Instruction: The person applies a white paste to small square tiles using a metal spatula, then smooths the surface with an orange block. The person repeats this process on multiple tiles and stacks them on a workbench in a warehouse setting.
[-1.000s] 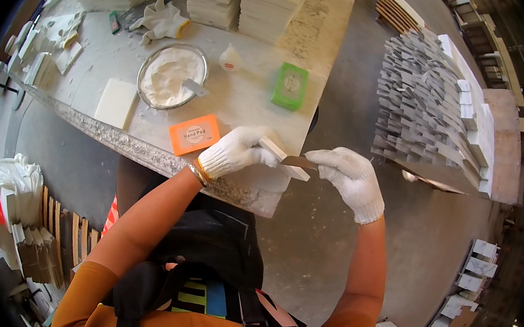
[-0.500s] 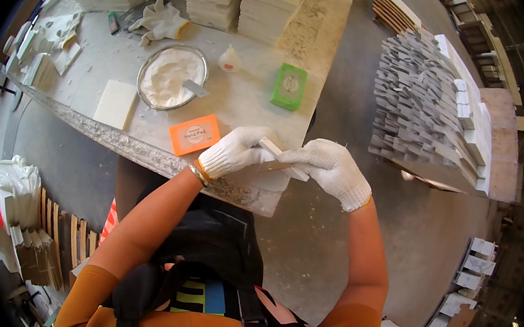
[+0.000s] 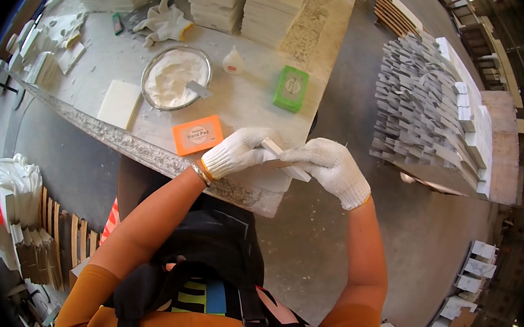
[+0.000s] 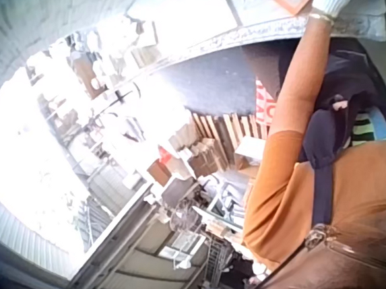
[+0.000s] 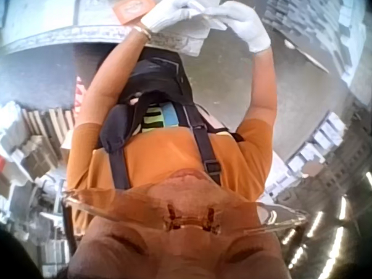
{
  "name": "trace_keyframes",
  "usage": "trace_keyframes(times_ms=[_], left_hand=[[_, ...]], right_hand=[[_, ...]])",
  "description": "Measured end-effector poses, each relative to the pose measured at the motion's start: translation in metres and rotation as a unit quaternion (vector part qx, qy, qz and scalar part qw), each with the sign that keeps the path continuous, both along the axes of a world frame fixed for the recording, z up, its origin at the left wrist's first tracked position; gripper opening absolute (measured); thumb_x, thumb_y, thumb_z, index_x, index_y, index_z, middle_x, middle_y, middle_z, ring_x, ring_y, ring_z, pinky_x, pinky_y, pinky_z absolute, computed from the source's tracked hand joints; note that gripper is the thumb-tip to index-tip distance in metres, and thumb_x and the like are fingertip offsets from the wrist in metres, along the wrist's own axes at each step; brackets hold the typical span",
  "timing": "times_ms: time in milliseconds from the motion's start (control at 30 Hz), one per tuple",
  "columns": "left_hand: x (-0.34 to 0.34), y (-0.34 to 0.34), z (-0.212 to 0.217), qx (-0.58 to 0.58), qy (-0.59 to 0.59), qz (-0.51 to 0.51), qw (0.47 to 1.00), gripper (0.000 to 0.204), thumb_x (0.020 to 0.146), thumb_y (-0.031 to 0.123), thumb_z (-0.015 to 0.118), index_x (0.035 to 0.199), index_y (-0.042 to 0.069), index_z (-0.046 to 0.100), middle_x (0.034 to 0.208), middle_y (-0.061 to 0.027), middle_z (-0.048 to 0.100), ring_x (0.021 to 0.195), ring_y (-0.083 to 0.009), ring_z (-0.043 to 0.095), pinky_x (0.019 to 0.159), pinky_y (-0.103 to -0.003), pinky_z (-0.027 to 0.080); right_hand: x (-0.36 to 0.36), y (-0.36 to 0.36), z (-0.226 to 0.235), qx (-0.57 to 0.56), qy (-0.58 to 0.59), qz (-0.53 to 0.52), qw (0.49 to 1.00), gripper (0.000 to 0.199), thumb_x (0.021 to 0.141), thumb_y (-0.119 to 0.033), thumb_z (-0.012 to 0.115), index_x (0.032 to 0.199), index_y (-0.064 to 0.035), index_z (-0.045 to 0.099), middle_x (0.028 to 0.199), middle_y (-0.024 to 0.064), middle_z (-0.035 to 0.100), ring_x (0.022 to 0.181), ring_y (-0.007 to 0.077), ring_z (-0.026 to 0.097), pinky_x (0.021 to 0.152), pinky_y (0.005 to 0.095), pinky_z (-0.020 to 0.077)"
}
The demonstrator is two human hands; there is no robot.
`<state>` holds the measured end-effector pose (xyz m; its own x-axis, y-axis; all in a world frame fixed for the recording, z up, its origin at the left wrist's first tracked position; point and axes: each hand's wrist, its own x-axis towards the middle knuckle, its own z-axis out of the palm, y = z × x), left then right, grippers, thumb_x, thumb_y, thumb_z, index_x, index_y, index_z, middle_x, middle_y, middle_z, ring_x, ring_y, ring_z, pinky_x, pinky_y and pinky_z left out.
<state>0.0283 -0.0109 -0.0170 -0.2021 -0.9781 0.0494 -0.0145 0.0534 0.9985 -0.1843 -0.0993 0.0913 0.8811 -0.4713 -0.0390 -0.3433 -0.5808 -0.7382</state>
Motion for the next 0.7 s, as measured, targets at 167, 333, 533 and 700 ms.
trace_keyframes(times_ms=[167, 333, 533, 700], left_hand=[[-0.002, 0.000, 0.001, 0.001, 0.007, 0.013, 1.000, 0.014, 0.091, 0.007, 0.066, 0.103, 0.001, 0.068, 0.090, -0.0070, 0.067, 0.086, -0.0152, 0.061, 0.081, -0.031, 0.050], [0.002, -0.001, -0.001, -0.050, -0.041, -0.003, 0.998, 0.014, 0.090, 0.007, 0.067, 0.102, 0.001, 0.068, 0.093, -0.0071, 0.070, 0.087, -0.0136, 0.063, 0.082, -0.031, 0.051], [0.000, 0.004, 0.007, 0.048, 0.032, -0.015, 0.998, 0.018, 0.088, 0.011, 0.073, 0.102, 0.001, 0.069, 0.091, -0.0049, 0.070, 0.085, -0.0128, 0.062, 0.082, -0.031, 0.051], [0.002, 0.003, 0.002, 0.027, -0.026, -0.009, 0.999, 0.026, 0.087, 0.017, 0.077, 0.105, 0.001, 0.068, 0.093, -0.0048, 0.071, 0.087, -0.0118, 0.062, 0.083, -0.030, 0.051]], right_hand=[[0.000, -0.001, 0.001, -0.050, -0.027, 0.007, 0.998, 0.036, 0.076, -0.001, 0.073, 0.109, -0.0145, 0.079, 0.087, 0.0039, 0.070, 0.079, 0.0233, 0.063, 0.074, 0.0340, 0.0515], [0.015, -0.005, -0.004, -0.025, -0.020, -0.002, 0.999, 0.033, 0.078, -0.003, 0.072, 0.108, -0.0149, 0.079, 0.087, 0.0040, 0.070, 0.078, 0.0234, 0.062, 0.074, 0.0339, 0.0516], [-0.037, 0.014, 0.014, -0.013, 0.010, -0.011, 1.000, 0.030, 0.079, -0.002, 0.072, 0.106, -0.0127, 0.079, 0.085, 0.0051, 0.070, 0.076, 0.0222, 0.062, 0.071, 0.0327, 0.0510], [-0.086, 0.046, 0.010, 0.188, -0.046, -0.252, 0.948, 0.040, 0.087, -0.004, 0.073, 0.128, -0.0061, 0.069, 0.086, 0.0037, 0.070, 0.076, 0.0110, 0.063, 0.074, 0.0268, 0.0520]])
